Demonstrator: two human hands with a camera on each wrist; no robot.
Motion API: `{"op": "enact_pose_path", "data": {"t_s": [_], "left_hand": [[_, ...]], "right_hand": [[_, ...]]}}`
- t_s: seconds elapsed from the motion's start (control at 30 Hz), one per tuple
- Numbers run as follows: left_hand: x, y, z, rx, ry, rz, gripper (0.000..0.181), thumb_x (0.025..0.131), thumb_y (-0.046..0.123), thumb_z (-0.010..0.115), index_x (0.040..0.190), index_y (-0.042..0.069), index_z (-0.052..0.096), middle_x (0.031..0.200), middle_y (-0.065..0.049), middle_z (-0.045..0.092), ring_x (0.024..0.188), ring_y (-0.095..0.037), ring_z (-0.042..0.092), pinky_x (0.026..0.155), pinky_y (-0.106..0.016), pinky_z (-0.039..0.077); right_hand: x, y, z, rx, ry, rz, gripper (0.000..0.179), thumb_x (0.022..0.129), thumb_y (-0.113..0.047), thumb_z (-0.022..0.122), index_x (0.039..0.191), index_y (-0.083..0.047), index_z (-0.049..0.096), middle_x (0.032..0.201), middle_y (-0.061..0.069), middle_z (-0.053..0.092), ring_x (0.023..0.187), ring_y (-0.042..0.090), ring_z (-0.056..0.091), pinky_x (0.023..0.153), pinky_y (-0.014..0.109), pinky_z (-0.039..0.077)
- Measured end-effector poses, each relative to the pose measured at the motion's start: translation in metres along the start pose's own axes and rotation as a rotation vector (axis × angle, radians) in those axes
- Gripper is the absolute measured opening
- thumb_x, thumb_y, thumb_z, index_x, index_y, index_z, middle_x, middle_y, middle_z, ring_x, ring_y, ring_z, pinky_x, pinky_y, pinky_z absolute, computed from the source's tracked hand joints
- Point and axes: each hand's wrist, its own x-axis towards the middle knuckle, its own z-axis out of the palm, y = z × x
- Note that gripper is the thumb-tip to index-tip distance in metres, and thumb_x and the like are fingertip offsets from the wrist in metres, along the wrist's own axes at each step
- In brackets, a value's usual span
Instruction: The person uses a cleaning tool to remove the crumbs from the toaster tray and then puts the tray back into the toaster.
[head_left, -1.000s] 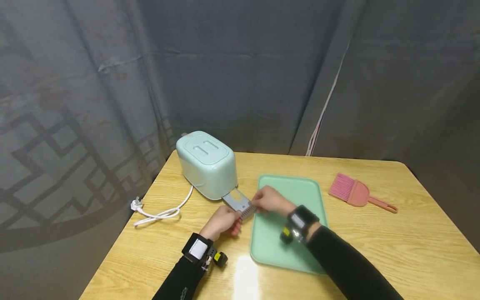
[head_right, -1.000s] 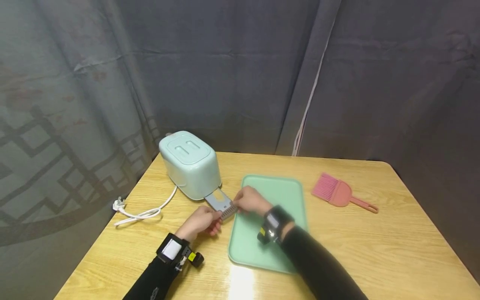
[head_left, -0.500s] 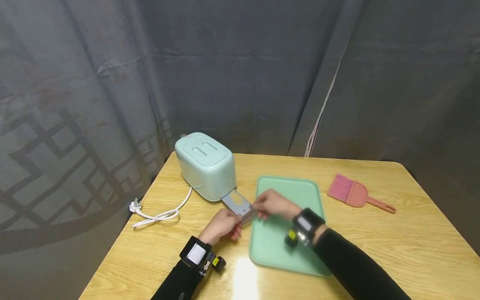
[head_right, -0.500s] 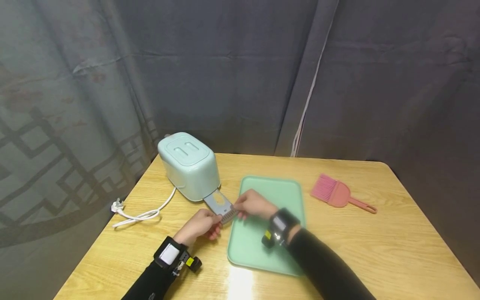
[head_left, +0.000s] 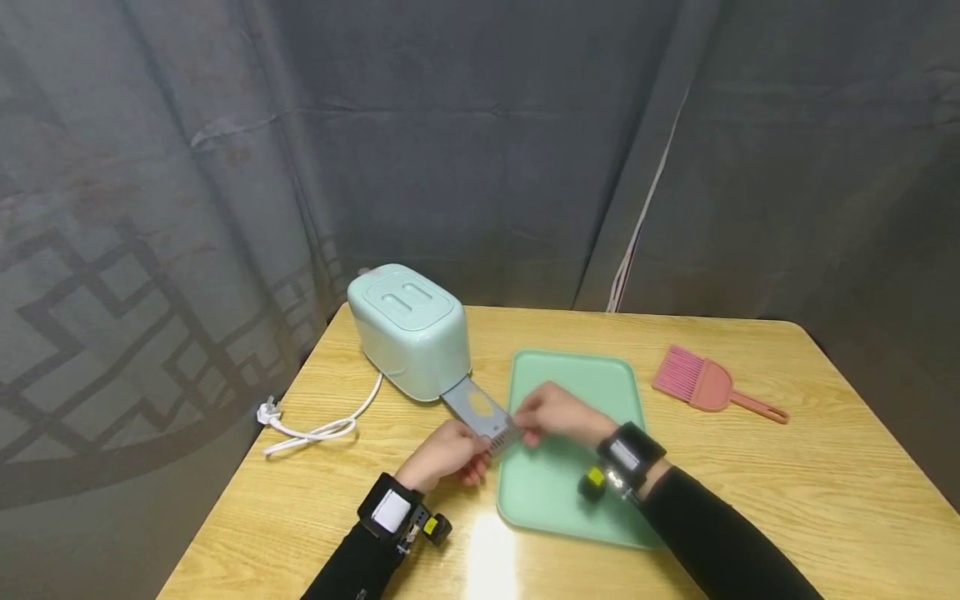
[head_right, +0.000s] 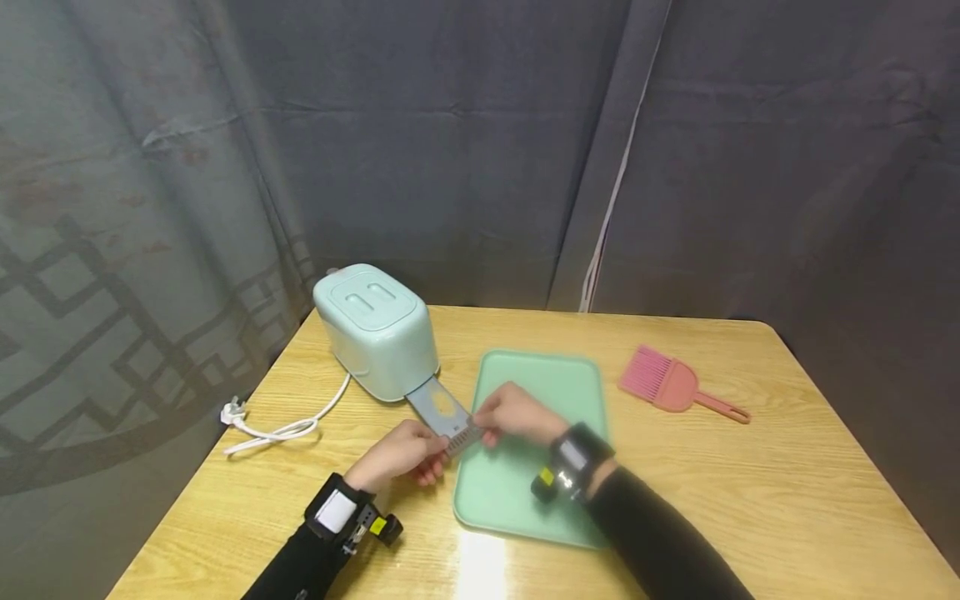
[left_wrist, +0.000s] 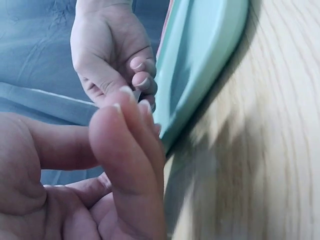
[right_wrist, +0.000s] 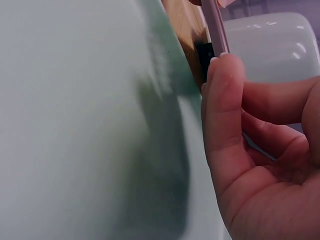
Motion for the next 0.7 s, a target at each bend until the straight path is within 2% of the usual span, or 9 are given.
{"op": "enact_pose_path", "data": {"t_s": [0.13, 0.23, 0.53, 0.7], "left_hand": [[-0.001, 0.006, 0.005, 0.002, -0.039, 0.008, 0.016, 0.098, 0.004, 0.058, 0.099, -0.010, 0.065, 0.072, -0.011, 0.063, 0.052, -0.013, 0.057, 0.047, -0.022, 0.049], [0.000, 0.010, 0.009, 0.002, -0.058, -0.004, 0.018, 0.099, 0.005, 0.058, 0.095, -0.012, 0.065, 0.068, -0.008, 0.061, 0.051, -0.012, 0.056, 0.048, -0.022, 0.048], [0.010, 0.017, 0.020, 0.066, -0.067, -0.022, 0.025, 0.099, 0.008, 0.060, 0.085, -0.012, 0.066, 0.063, -0.006, 0.060, 0.051, -0.012, 0.056, 0.049, -0.021, 0.050], [0.015, 0.018, 0.024, 0.055, -0.070, -0.026, 0.024, 0.100, 0.009, 0.059, 0.087, -0.010, 0.065, 0.066, -0.007, 0.061, 0.053, -0.013, 0.056, 0.052, -0.024, 0.051]], "right_hand": [[-0.008, 0.002, -0.005, -0.010, -0.016, -0.004, 0.012, 0.095, -0.019, 0.070, 0.092, -0.008, 0.076, 0.073, 0.009, 0.072, 0.066, 0.025, 0.069, 0.076, 0.039, 0.055], [-0.013, 0.004, -0.009, -0.006, -0.024, 0.000, 0.013, 0.094, -0.019, 0.071, 0.094, -0.008, 0.076, 0.074, 0.009, 0.072, 0.067, 0.024, 0.069, 0.076, 0.039, 0.055], [-0.032, 0.006, -0.022, 0.055, 0.004, 0.050, 0.014, 0.093, -0.015, 0.072, 0.096, -0.002, 0.075, 0.080, 0.011, 0.073, 0.068, 0.024, 0.070, 0.074, 0.039, 0.058], [-0.040, 0.007, -0.025, 0.112, 0.037, 0.086, 0.017, 0.093, -0.013, 0.071, 0.101, 0.001, 0.073, 0.085, 0.013, 0.074, 0.072, 0.024, 0.071, 0.076, 0.040, 0.059]]}}
